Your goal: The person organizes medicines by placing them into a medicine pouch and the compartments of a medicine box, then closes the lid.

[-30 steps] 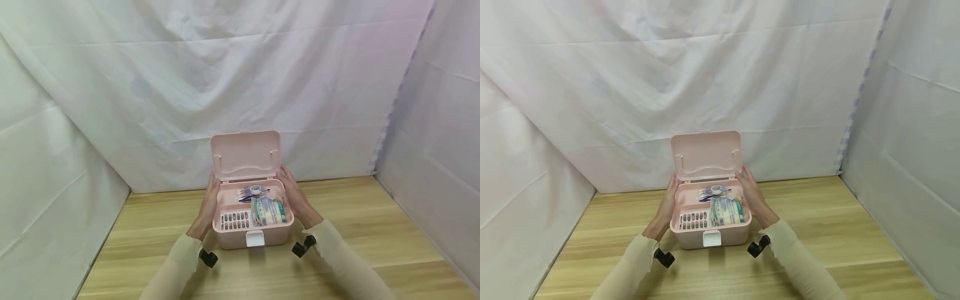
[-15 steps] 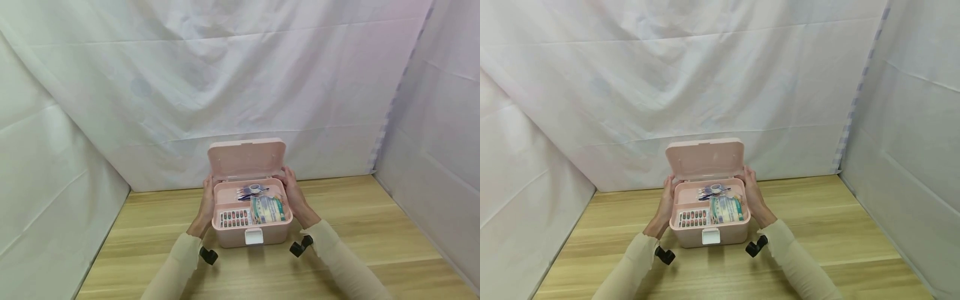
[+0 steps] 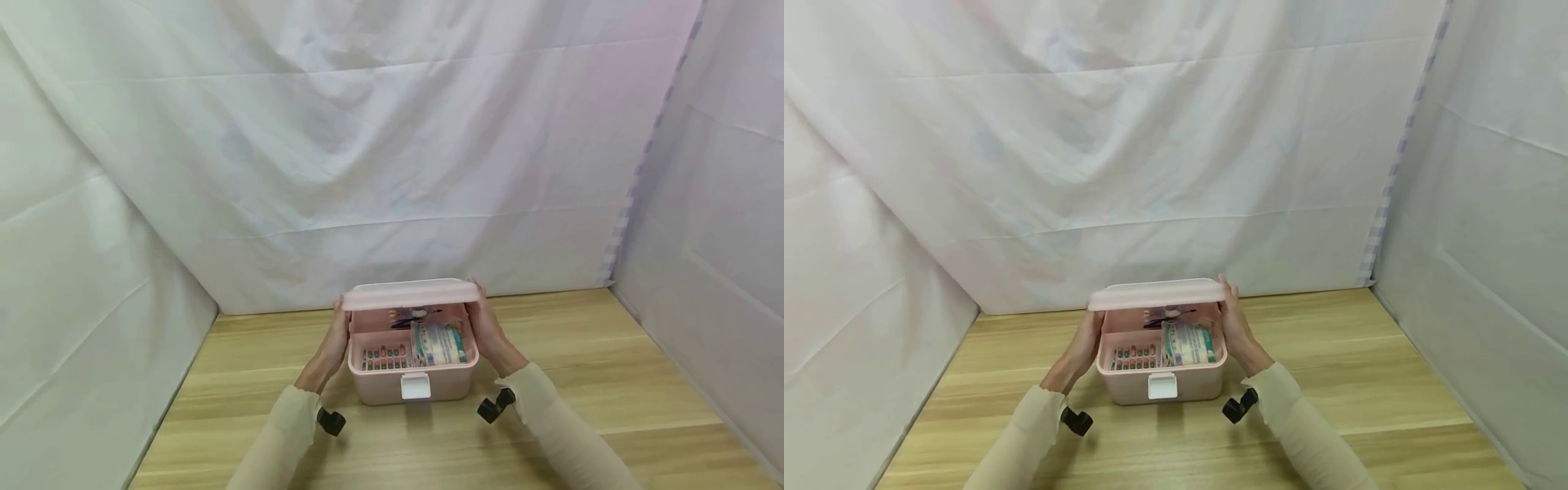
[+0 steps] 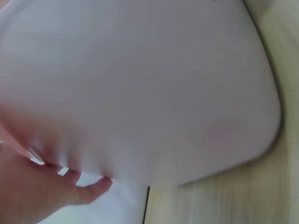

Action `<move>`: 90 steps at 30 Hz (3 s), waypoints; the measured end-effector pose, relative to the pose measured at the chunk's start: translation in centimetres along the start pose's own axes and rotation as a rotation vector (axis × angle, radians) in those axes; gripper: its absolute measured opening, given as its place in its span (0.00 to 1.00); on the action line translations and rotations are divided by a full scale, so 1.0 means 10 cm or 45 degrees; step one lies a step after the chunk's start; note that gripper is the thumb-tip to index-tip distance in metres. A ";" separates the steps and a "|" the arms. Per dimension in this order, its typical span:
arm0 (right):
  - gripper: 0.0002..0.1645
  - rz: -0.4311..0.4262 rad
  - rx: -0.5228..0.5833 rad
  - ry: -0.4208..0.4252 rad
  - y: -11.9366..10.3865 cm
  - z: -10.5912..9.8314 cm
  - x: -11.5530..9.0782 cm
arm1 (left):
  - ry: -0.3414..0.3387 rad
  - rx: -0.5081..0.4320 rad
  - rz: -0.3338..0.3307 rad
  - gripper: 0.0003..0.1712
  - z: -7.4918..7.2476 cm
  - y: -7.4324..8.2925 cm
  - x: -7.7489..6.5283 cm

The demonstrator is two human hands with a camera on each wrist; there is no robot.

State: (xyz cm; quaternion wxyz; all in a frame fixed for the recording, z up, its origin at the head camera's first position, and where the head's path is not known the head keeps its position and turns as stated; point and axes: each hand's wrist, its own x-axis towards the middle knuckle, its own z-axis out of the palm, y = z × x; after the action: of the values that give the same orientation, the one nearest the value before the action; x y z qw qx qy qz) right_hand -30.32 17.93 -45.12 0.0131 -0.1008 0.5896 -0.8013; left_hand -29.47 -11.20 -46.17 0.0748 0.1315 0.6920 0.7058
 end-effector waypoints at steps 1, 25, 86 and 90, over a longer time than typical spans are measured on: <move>0.31 0.000 0.006 -0.011 0.00 -0.01 0.00 | -0.017 0.011 0.002 0.44 -0.02 -0.01 0.00; 0.40 0.106 -0.407 -0.042 0.22 -0.30 -0.08 | -0.111 0.087 -0.001 0.39 -0.19 -0.22 -0.07; 0.20 -1.915 -1.882 -0.437 0.22 0.29 -0.45 | 0.026 0.093 0.018 0.46 0.01 -0.04 -0.06; 0.20 -1.902 -1.864 -0.469 0.21 0.29 -0.45 | 0.025 0.079 0.017 0.46 0.01 -0.05 -0.06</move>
State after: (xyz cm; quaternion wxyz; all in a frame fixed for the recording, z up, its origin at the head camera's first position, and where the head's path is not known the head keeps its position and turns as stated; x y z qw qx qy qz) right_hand -25.60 15.23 -46.95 -0.4573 -0.5405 0.7056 -0.0283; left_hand -28.93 -11.30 -46.72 0.0594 0.1315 0.7136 0.6856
